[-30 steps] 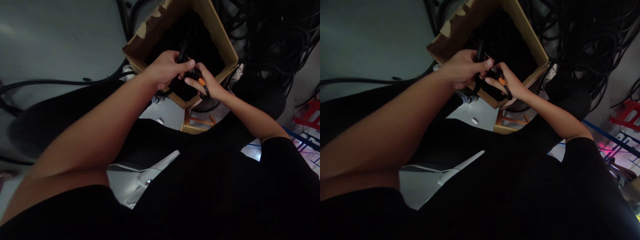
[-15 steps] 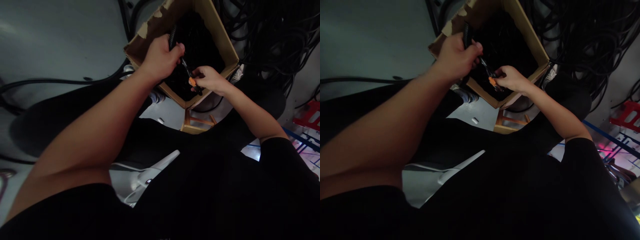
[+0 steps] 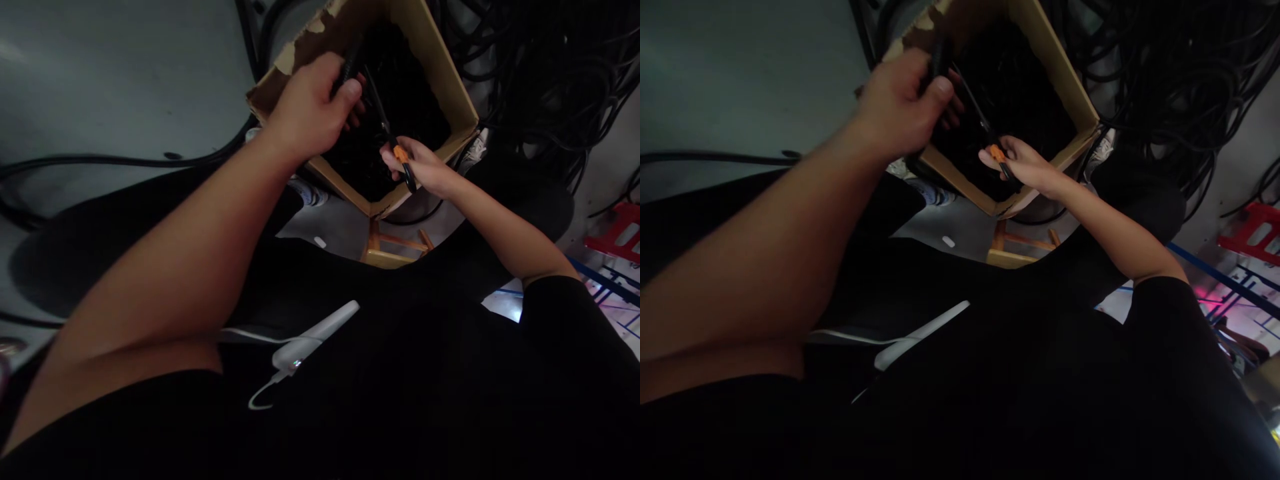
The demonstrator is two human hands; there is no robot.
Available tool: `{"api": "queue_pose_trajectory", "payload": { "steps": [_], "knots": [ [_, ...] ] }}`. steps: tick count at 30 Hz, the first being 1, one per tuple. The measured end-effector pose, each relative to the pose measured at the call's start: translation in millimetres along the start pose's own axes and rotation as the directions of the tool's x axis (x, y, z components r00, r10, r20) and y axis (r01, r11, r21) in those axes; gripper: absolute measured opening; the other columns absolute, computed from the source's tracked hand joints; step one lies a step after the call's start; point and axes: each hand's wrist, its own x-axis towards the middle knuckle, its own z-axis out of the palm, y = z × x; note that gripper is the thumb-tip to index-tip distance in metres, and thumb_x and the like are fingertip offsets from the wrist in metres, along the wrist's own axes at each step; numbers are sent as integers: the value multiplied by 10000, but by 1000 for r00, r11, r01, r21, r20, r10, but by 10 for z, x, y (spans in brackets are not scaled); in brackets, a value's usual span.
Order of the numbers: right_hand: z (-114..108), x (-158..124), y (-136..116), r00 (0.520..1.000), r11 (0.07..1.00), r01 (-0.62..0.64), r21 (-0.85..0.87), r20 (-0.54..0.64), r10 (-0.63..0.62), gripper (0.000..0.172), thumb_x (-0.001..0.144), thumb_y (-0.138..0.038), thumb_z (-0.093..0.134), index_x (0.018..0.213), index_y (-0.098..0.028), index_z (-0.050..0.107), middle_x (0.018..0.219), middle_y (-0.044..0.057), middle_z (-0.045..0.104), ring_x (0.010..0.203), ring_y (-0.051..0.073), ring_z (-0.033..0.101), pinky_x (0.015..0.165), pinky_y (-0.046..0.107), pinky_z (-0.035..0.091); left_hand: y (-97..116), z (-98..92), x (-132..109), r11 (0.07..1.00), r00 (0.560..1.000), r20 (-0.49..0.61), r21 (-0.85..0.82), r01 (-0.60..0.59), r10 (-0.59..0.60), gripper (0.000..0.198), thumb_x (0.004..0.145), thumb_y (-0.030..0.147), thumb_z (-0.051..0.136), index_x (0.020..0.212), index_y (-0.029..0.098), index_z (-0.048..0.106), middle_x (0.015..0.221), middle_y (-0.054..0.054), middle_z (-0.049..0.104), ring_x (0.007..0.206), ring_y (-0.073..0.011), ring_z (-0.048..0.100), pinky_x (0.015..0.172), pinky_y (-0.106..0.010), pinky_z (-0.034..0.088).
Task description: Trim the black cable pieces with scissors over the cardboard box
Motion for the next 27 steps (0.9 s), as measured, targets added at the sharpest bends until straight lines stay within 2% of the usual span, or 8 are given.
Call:
{"api": "queue_pose_trajectory", "payload": {
  "steps": [2,6,10,12,14,19,24,27],
  "knots": [
    [3,-23,-9,1000,1000,-15,8,20,14,562,1082,-565,1104,1089,-243,643,1069,16,618,972,184,651,872,289,704,64,-4,-43,989,999,23,148,23,-26,149,1228,207,641,1141,292,728,1028,-69,841,892,-290,835,925,-442,653],
    [8,-23,5,1000,999,-15,51,28,13,605,1110,-653,1056,1076,-230,625,1070,19,623,995,160,659,869,238,665,105,-20,-87,939,996,83,344,4,-34,147,1260,280,685,1187,257,811,1222,-137,880,1256,-383,866,1166,-471,619],
    [-15,-8,15,999,999,-33,32,-16,33,693,1069,-766,1057,1029,-269,576,1012,18,629,972,197,643,838,277,691,83,-33,-87,933,986,152,359,10,-69,238,1302,373,678,1304,243,877,1328,-148,911,1327,-384,856,1186,-439,603],
    [-33,-8,8,999,999,-36,29,-13,37,692,1035,-742,1101,1031,-278,587,1003,14,622,944,206,611,805,294,691,73,-32,-90,931,982,174,365,2,-71,292,1307,365,667,1391,201,893,1390,-169,913,1372,-399,860,1200,-449,605],
    [-51,-10,-4,999,999,-48,10,-2,48,669,1071,-709,1084,1030,-274,577,979,4,603,911,196,604,774,284,665,63,-27,-97,932,979,188,363,0,-74,330,1305,349,658,1454,171,892,1434,-177,909,1409,-409,862,1227,-465,609],
    [-74,1,11,998,997,-64,-31,17,64,675,1086,-702,1077,1030,-275,557,881,-33,568,795,171,587,684,279,579,62,-25,-122,924,975,204,381,8,-93,340,1282,350,676,1474,155,878,1433,-172,898,1475,-444,852,1336,-535,587],
    [-71,24,94,999,999,-30,-21,12,30,704,1100,-803,1028,1005,-274,572,761,-69,511,674,142,522,597,261,481,77,-21,-134,942,993,70,328,69,-97,423,1226,296,783,1643,222,778,1514,-159,895,1443,-414,860,1265,-520,645],
    [-72,23,95,1000,1000,-21,-13,7,21,690,1107,-793,1024,1006,-273,582,756,-56,562,662,139,518,566,256,470,82,8,-134,951,999,13,306,46,-53,385,1149,197,831,1528,228,772,1478,-153,896,1436,-417,861,1269,-555,657]
  ]
}}
